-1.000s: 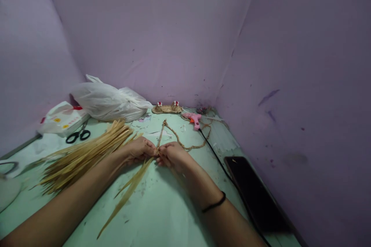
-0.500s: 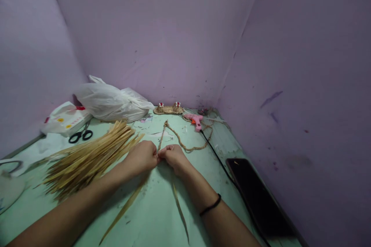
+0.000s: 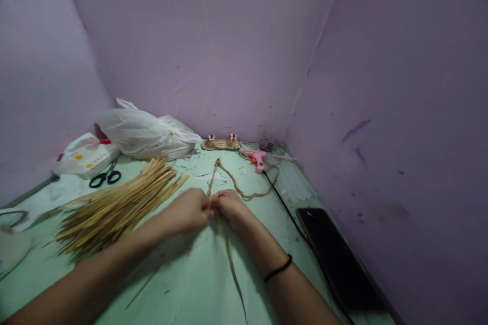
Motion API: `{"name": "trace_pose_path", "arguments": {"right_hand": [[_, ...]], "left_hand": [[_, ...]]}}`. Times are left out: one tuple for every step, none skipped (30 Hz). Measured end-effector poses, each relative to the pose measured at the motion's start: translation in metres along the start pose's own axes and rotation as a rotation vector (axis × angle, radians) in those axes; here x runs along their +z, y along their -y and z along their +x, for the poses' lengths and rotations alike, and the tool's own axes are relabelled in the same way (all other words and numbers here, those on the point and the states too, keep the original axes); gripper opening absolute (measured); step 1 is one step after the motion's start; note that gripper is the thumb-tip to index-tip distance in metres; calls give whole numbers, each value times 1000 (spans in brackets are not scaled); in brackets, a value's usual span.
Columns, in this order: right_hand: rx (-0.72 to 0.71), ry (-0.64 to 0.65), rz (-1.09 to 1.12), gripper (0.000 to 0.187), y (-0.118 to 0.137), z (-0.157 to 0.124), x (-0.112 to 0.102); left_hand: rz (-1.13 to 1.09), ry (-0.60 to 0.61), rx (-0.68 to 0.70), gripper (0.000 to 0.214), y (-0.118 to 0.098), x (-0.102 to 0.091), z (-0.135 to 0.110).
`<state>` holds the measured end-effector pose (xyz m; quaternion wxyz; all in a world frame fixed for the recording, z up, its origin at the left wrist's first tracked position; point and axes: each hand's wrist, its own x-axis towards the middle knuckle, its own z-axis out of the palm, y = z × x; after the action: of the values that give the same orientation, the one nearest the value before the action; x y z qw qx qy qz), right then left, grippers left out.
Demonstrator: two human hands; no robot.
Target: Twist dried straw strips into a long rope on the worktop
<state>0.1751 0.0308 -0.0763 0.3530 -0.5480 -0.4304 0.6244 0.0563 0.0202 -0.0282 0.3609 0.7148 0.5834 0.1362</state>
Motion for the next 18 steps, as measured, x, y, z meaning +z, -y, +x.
{"name": "trace_pose_path", "arguments": {"right_hand": [[14,13,6,4,1,0,-1],[24,25,9,4,2,0,-2],[25,39,9,5,3,0,-2],[23,52,7,7,3,-1,-3],[19,66,6,8,4,-2,-3],[15,76,20,8,5,-2,-3],[14,80,44,6,5,-3,-3],[20,86,65,4,5,-3,-3],[27,90,76,3,5,-3,-4],[30,88,72,5,5,-2,-4],[26,82,43,7,4,-1,-5],[14,72,-7,8,3,0,-6],[-7,59,-72,8,2,2,-7],[-43,44,-147,8,1,3,-8],[-94,23,-238,7,0,4,-8],[-158,-1,-347,6,0,4,-9],[-233,-27,-470,6,0,4,-9],[-306,-58,-600,7,1,2,-8]], "left_hand": [[36,-45,-8,5,3,-10,5],[-8,-64,-59,6,6,-18,9],[-117,-65,-127,11,9,-24,14],[-237,-20,-186,16,12,-27,18],[-359,56,-234,18,16,-27,22],[-463,154,-261,16,19,-25,25],[-543,259,-274,13,23,-22,27],[-597,349,-281,10,25,-19,29],[-632,406,-288,8,27,-15,31],[-649,429,-303,7,29,-12,32],[-648,425,-322,5,30,-9,33],[-628,400,-336,5,30,-8,33],[-591,365,-345,6,30,-6,33],[-543,328,-350,8,30,-5,33],[-487,292,-347,9,29,-4,33],[-435,252,-337,11,29,-3,32],[-394,217,-323,12,28,-1,32],[-368,186,-307,13,27,0,31]]}}
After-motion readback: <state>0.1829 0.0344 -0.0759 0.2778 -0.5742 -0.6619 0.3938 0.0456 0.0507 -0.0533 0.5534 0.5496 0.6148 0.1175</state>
